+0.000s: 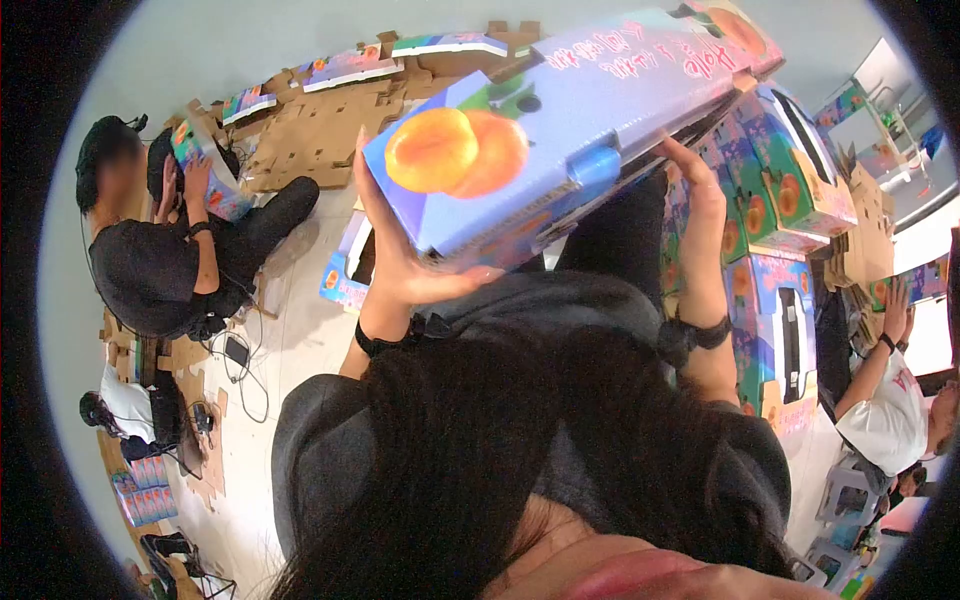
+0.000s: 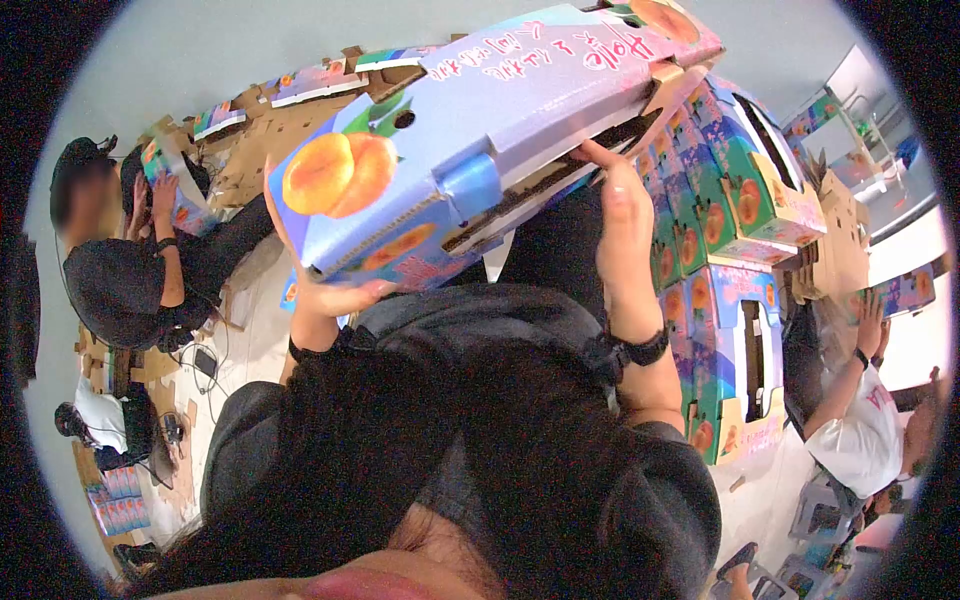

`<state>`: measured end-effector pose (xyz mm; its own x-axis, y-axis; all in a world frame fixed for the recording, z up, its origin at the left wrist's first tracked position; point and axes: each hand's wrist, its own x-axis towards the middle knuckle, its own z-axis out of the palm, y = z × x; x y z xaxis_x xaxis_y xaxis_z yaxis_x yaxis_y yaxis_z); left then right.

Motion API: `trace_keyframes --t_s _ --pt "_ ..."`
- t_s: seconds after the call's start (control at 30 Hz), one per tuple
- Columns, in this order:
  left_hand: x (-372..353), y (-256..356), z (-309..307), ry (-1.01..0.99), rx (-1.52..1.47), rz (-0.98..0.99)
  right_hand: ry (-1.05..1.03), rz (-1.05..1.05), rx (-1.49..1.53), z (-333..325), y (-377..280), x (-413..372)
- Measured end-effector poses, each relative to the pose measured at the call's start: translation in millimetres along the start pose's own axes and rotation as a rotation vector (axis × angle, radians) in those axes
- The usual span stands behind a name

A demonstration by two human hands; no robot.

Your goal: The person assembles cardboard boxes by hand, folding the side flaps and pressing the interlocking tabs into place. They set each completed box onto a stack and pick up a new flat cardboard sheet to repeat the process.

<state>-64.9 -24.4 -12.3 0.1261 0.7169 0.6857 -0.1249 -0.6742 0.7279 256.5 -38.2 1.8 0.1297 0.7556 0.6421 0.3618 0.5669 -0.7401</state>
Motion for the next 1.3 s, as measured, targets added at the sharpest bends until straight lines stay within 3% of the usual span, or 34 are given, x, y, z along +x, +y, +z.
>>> trace_keyframes --t_s 0.1,0.13,0.23,0.37,0.47,0.57,0.63,0.7,0.87,1.0,1.03,1.13,1.3 --pt "-6 -9 -3 -0.118 0.160 0.147 -0.070 0.313 0.509 -2 -1 -4" --pt "-6 -12 -4 -0.173 0.242 0.211 -0.136 0.277 0.562 -2 -1 -6" --pt "7 -22 8 -0.254 0.266 0.459 -0.068 0.269 0.595 4 -2 -9" --pt "-4 -15 27 -0.179 0.354 0.441 0.075 0.373 0.691 14 -19 -9" --pt "-14 -28 26 -0.211 0.367 0.293 0.176 0.368 0.579 11 -14 -17" --pt "-16 -33 19 -0.237 0.410 0.171 0.179 0.204 0.594 -5 -12 -28" --pt "-12 -32 17 -0.241 0.427 0.226 0.293 0.156 0.569 -22 -7 -30" --pt "6 -20 18 -0.228 0.428 0.423 0.353 -0.044 0.466 -38 -12 -23" --pt "7 -26 15 -0.250 0.400 0.372 0.540 -0.356 0.128 -109 -31 -14" --pt "7 -28 12 -0.233 0.366 0.332 0.545 -0.479 -0.003 -148 -90 -42" --pt "8 -30 11 -0.229 0.355 0.340 0.530 -0.491 -0.026 -151 -104 -51" --pt "4 -39 9 -0.217 0.364 0.332 0.611 -0.466 -0.458 -164 -130 -75" --pt "4 -35 9 -0.246 0.377 0.249 0.428 -0.188 -1.011 -229 -153 -124"
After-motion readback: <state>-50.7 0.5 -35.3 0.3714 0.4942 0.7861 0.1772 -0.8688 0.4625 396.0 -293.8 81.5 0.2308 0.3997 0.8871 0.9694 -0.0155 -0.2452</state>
